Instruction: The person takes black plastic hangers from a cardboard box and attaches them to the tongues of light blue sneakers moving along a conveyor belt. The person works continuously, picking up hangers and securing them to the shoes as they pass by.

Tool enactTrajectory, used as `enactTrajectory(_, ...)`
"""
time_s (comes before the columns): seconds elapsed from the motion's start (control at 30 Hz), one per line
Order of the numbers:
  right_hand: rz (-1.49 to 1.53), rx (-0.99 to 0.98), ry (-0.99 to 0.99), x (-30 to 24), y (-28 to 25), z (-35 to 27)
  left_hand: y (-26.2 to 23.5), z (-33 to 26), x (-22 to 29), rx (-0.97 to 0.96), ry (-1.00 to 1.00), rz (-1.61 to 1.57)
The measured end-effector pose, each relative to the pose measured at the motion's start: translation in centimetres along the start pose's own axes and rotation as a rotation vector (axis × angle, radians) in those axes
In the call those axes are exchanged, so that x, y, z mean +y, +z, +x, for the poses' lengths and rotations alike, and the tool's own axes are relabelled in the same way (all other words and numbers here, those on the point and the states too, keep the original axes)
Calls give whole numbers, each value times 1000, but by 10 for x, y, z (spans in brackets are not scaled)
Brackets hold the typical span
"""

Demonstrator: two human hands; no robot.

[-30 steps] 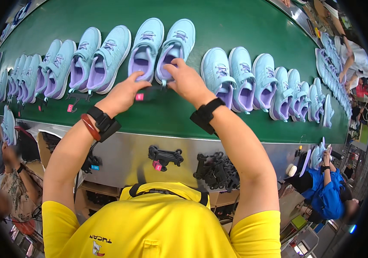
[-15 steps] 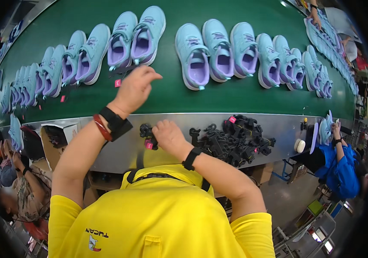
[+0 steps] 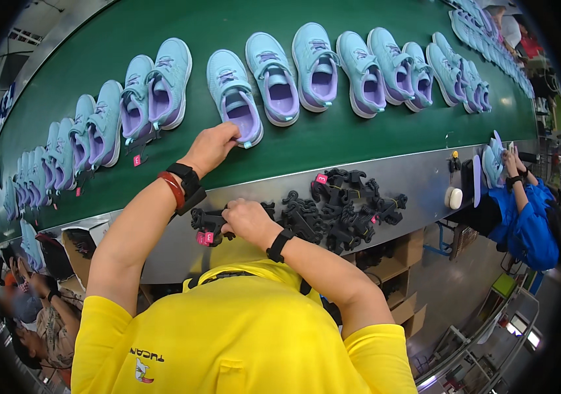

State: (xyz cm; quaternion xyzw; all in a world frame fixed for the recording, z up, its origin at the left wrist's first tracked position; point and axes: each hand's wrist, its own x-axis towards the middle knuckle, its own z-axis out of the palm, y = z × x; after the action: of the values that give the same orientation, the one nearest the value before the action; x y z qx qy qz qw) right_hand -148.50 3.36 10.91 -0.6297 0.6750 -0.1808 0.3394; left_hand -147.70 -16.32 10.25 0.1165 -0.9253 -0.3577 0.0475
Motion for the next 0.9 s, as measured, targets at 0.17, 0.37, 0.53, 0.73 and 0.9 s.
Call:
enactTrajectory(0.17, 325, 226, 79, 12, -31, -15, 0, -8, 1, -5, 39, 39)
enactTrajectory(0.37, 685, 283, 582, 34, -83, -30, 6, -14, 4, 31, 27, 44)
enactTrajectory(0.53, 688, 338, 699, 39, -76, -11, 6, -13, 4, 81, 46, 45)
enactTrajectory(0.73, 561, 192, 448, 39, -72, -4, 6, -13, 1, 40, -19, 76)
enactTrajectory(0.9, 701, -143, 327, 54, -111, 11, -1, -14, 2, 34, -122, 28)
